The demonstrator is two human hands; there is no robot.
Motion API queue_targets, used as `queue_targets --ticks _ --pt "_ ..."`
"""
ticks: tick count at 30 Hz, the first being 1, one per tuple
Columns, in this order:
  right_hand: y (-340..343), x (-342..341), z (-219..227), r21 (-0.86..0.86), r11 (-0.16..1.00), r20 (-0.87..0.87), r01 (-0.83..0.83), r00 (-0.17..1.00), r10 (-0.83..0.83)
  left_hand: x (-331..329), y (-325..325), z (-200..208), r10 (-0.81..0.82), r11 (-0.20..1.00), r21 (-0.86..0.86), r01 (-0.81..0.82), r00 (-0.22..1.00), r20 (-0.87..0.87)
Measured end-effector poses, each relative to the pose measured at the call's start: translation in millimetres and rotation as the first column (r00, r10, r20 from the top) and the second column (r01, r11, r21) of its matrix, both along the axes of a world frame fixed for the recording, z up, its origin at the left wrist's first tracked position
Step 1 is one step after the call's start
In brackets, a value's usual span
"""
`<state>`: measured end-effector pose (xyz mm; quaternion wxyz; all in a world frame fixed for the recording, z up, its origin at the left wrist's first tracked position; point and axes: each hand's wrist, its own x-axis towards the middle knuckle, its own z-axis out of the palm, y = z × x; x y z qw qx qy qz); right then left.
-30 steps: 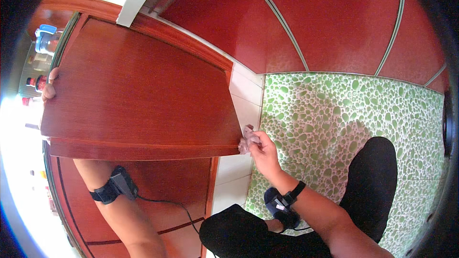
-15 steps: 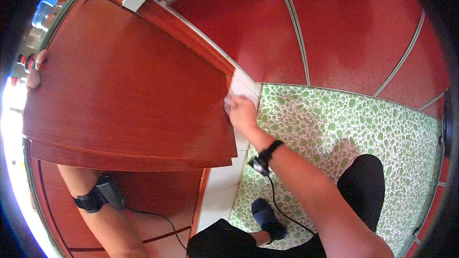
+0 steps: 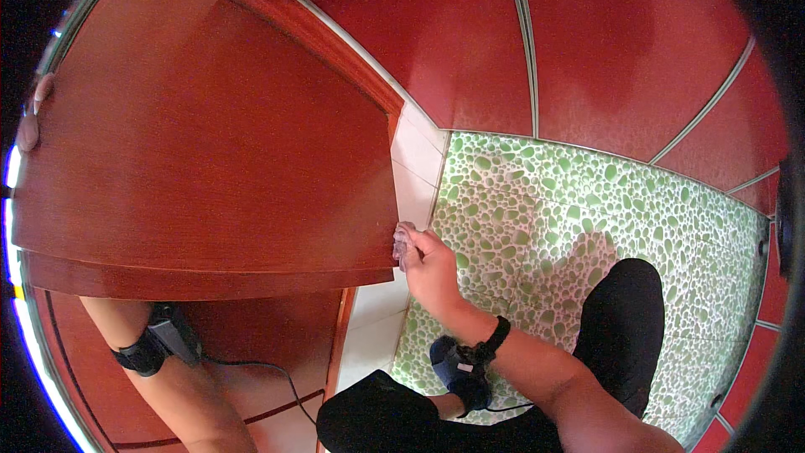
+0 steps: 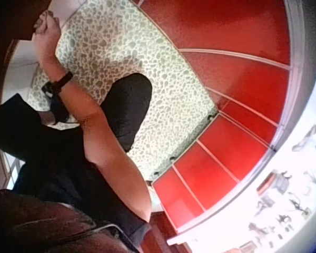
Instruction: Clean the kitchen cabinet doors using a rag and a steel wool pad.
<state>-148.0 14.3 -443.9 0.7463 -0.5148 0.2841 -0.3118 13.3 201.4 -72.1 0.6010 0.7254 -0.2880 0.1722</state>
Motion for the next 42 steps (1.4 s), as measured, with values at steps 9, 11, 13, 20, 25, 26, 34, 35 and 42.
queue_targets --ticks 9,11,13,20,25,26,34,35,42 --pt "-118 141 -23 0.048 0.996 -0.010 0.069 0.998 -0.069 11 9 8 -0.019 0.997 0.072 0.018 1.000 0.014" --pt "-140 169 -39 0.129 0.989 0.095 0.070 0.992 -0.082 13 7 9 -0.035 0.996 0.084 0.034 0.999 0.021" --pt "-139 171 -40 0.090 0.996 0.056 -0.017 0.998 0.012 15 9 12 -0.035 0.994 0.102 0.032 0.999 0.034" --pt "-41 30 -17 0.131 0.970 0.115 -0.204 0.975 0.190 18 15 9 -0.030 0.990 0.135 0.024 0.999 0.044" --pt "-3 -5 -39 0.129 0.986 0.035 -0.106 0.994 0.103 26 14 11 -0.037 0.882 0.460 -0.105 0.957 0.288" --pt "-4 -8 -34 0.222 0.960 0.069 -0.171 0.985 0.159 20 9 12 -0.041 0.820 0.542 -0.182 0.926 0.374" --pt "-3 -29 -10 0.633 0.722 0.200 -0.278 0.960 0.194 4 -9 -2 -0.037 0.999 0.028 0.039 0.998 -0.059" --pt "-11 -22 -5 0.638 0.722 0.176 -0.267 0.964 0.200 6 -8 -1 -0.049 0.998 0.029 0.051 0.997 -0.064" --pt "-61 45 -8 0.411 0.893 0.015 -0.183 0.981 0.194 4 -11 -8 -0.079 0.997 0.012 0.079 0.996 -0.030"
